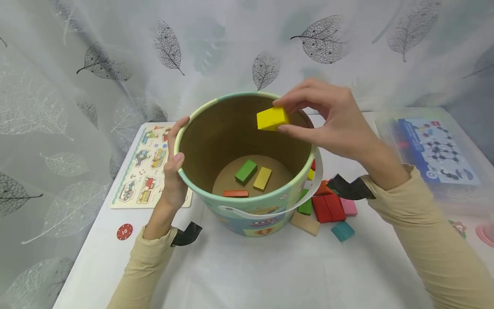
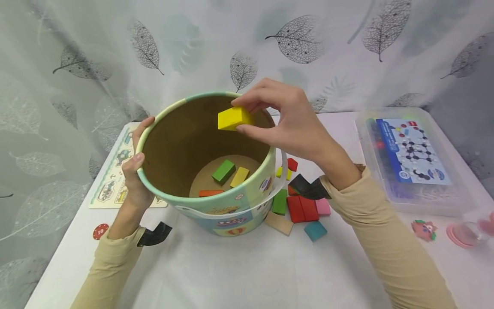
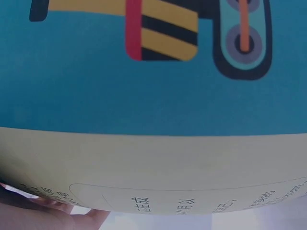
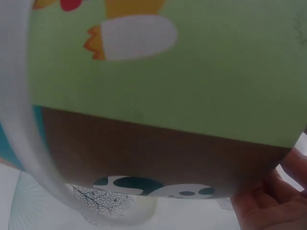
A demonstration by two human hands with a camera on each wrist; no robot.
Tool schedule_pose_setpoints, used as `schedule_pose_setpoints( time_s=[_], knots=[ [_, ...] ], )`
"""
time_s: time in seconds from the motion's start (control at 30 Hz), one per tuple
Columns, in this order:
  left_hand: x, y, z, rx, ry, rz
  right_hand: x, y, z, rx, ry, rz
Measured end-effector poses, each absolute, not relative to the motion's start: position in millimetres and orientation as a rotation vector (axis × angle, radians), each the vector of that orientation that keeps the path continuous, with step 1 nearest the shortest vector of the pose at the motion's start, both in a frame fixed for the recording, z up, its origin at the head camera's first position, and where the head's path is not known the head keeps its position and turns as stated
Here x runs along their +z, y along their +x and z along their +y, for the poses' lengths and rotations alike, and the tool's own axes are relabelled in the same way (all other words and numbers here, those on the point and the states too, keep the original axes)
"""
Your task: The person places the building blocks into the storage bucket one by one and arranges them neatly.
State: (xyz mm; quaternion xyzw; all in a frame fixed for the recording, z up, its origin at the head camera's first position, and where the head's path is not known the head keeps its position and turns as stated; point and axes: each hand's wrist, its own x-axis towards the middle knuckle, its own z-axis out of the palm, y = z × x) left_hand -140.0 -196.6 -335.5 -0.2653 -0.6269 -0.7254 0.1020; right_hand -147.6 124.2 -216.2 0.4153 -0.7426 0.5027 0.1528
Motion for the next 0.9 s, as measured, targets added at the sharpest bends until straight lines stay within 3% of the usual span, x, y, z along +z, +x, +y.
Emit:
schedule_pose_setpoints(
  time_s=[0.3,0.5,0.67,0.9],
  knots=[
    [-330,-135,-195,-2.13,-0.759,-1.873,-218,-152,135,1.508,1.18,-2.083],
    [-323,-130,-191,-2.117,-0.755,-1.877,-227,-164,167,1.766,0.976,-1.935],
    [-327,-132,-195,-2.106,-0.742,-1.905,-264,-180,190,1.836,0.797,-2.071],
    [-336,-140,-199,-2.106,-0.766,-1.898,-335,-187,204,1.409,0.622,-2.704]
  ],
)
